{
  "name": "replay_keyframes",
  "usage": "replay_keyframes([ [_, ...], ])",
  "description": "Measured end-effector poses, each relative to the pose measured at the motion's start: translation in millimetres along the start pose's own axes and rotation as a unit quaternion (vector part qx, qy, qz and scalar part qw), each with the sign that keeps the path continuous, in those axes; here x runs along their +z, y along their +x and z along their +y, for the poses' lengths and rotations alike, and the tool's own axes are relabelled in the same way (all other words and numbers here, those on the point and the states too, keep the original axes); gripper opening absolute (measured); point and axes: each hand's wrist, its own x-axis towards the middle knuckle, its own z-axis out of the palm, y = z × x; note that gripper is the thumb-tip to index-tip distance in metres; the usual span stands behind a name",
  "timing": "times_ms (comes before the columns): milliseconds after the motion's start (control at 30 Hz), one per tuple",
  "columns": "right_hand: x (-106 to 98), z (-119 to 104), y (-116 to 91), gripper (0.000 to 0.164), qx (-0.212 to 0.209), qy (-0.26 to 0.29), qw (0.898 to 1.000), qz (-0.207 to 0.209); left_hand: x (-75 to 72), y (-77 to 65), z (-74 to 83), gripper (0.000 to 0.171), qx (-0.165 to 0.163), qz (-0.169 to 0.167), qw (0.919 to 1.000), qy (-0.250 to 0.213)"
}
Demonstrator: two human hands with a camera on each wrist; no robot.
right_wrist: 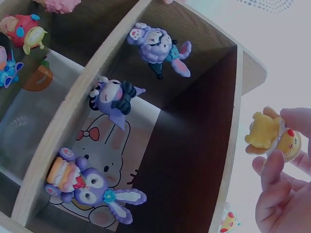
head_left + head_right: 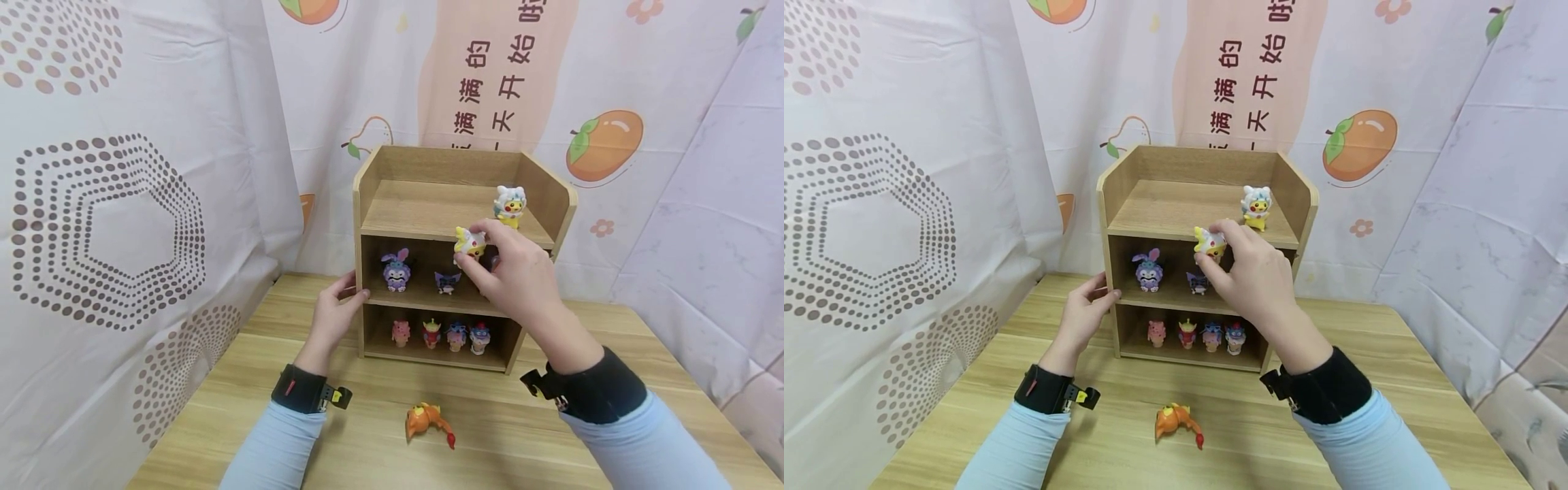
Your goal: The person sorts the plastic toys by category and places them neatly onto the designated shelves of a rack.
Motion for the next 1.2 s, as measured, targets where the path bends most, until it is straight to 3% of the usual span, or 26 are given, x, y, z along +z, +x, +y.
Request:
replay_keyframes([
  [133, -1.0, 0.4, 6.2, 0.039, 0.006, -0.003, 1.0, 0.003, -0.8, -10.1, 23.5, 0.052, -0.001, -0.006, 1.0, 0.008],
  [200, -1.3, 1.0, 9.2, 0.04, 0.008, -0.004, 1.0, 0.005, -1.0, -10.7, 24.1, 0.051, -0.002, -0.006, 1.0, 0.007],
  [267, -1.1, 2.1, 12.2, 0.04, 0.008, -0.007, 1.0, 0.007, -0.8, -9.5, 22.2, 0.051, -0.006, -0.006, 0.9999, 0.006],
  [533, 2.0, 5.5, 21.1, 0.039, 0.018, -0.017, 1.0, 0.018, -0.1, 5.3, -14.0, 0.054, -0.01, 0.0, 0.9999, -0.005],
  [1200, 12.6, 4.7, 48.8, 0.044, 0.081, -0.065, 0.995, -0.006, 0.8, 5.9, -17.6, 0.052, 0.007, 0.008, 0.9999, 0.004],
])
